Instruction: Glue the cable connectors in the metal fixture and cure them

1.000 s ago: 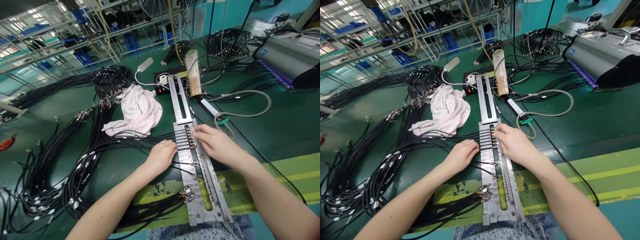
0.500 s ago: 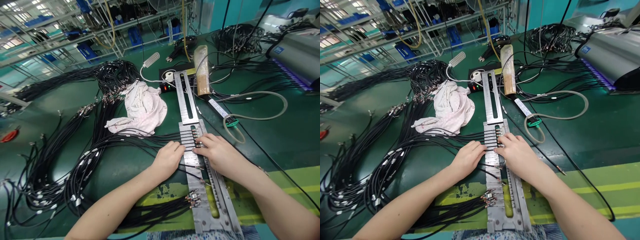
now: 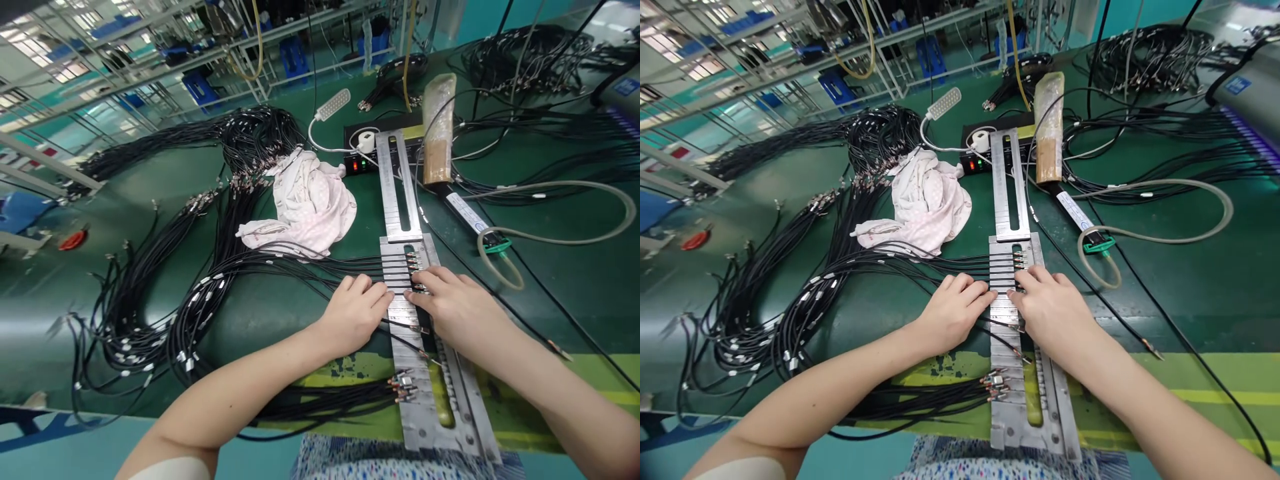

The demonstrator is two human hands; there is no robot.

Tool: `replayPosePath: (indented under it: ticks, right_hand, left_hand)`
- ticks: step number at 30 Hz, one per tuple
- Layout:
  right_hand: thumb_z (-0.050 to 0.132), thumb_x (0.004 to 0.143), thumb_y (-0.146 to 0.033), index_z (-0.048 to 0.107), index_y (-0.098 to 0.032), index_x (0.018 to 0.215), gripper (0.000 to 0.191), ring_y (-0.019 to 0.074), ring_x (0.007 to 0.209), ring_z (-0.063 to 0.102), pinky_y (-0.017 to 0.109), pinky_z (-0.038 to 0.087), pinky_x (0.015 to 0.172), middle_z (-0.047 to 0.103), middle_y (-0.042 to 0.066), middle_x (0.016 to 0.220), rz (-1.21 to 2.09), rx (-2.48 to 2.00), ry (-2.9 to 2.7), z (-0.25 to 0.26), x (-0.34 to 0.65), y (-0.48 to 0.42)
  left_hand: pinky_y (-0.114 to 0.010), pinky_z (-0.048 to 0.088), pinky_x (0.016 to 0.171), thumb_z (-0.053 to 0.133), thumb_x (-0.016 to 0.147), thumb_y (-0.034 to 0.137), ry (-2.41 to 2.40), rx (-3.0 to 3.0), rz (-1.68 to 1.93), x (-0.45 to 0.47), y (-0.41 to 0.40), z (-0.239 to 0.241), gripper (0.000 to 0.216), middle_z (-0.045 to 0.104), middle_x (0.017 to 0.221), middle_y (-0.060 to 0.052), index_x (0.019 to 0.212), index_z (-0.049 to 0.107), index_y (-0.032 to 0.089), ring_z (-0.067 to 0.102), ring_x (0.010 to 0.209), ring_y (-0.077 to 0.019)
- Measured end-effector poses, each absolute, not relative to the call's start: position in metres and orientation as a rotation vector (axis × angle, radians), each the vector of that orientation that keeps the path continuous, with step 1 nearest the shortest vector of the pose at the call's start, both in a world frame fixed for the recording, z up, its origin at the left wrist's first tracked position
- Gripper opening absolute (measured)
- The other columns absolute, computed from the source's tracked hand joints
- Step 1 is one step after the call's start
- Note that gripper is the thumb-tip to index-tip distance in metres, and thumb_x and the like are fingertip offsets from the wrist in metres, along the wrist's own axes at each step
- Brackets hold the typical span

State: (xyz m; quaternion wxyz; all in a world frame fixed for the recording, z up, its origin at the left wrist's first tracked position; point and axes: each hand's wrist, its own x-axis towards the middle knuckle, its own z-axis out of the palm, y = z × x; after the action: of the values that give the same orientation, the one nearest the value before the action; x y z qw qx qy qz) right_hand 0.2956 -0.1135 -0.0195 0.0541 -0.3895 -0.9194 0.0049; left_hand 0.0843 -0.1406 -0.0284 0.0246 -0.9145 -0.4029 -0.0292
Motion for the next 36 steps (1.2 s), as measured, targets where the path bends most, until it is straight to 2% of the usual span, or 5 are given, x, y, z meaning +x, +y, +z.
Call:
replayPosePath:
  ticks: [4,8,15,28,36]
  right_hand:
    - [0.040,0.071,0.003,0.067,-0.023,0.104,0.050,0.0239,0.107,0.051,0.038,0.051,0.080,0.059,0.008,0.113,0.217,-1.067,-2.698,-0.029,0.311,-0.112]
    - [0.036,0.079,-0.002,0.060,-0.021,0.113,0.046,0.0208,0.113,0.051,0.042,0.048,0.093,0.054,0.009,0.121,0.410,-1.077,-2.473,-0.033,0.321,-0.120]
    - [0.036,0.087,-0.009,0.060,-0.022,0.110,0.035,0.0169,0.104,0.057,0.035,0.050,0.090,0.057,0.008,0.112,0.528,-1.041,-2.191,-0.030,0.330,-0.122]
    - [0.037,0.085,-0.006,0.060,-0.021,0.109,0.036,0.0163,0.102,0.056,0.031,0.050,0.086,0.057,0.008,0.110,0.493,-1.047,-2.176,-0.025,0.334,-0.127]
    - [0.038,0.082,-0.005,0.061,-0.019,0.107,0.037,0.0189,0.100,0.057,0.036,0.052,0.084,0.058,0.010,0.109,0.478,-1.039,-2.289,-0.027,0.330,-0.128]
  left_hand:
    - [-0.034,0.032,0.069,0.038,0.094,0.023,-1.298,-2.842,-0.071,0.070,-0.150,-0.033,0.022,0.057,0.094,-0.007,0.095,0.059,0.016,0.044,0.084,-0.0208]
    - [-0.034,0.034,0.070,0.041,0.093,0.024,-1.383,-2.888,-0.063,0.061,-0.153,-0.033,0.020,0.058,0.092,-0.007,0.089,0.059,0.015,0.045,0.086,-0.0208]
    - [-0.029,0.041,0.073,0.032,0.095,0.020,-1.534,-2.946,-0.425,0.075,-0.140,-0.025,0.024,0.058,0.085,-0.005,0.092,0.056,0.015,0.048,0.080,-0.0170]
    - [-0.030,0.044,0.073,0.029,0.094,0.022,-1.603,-2.966,0.020,0.081,-0.136,-0.021,0.029,0.060,0.081,-0.005,0.082,0.054,0.016,0.054,0.078,-0.0178]
    - [-0.029,0.041,0.068,0.028,0.094,0.020,-1.551,-2.836,-0.004,0.086,-0.131,-0.022,0.028,0.060,0.079,-0.004,0.079,0.052,0.017,0.052,0.075,-0.0174]
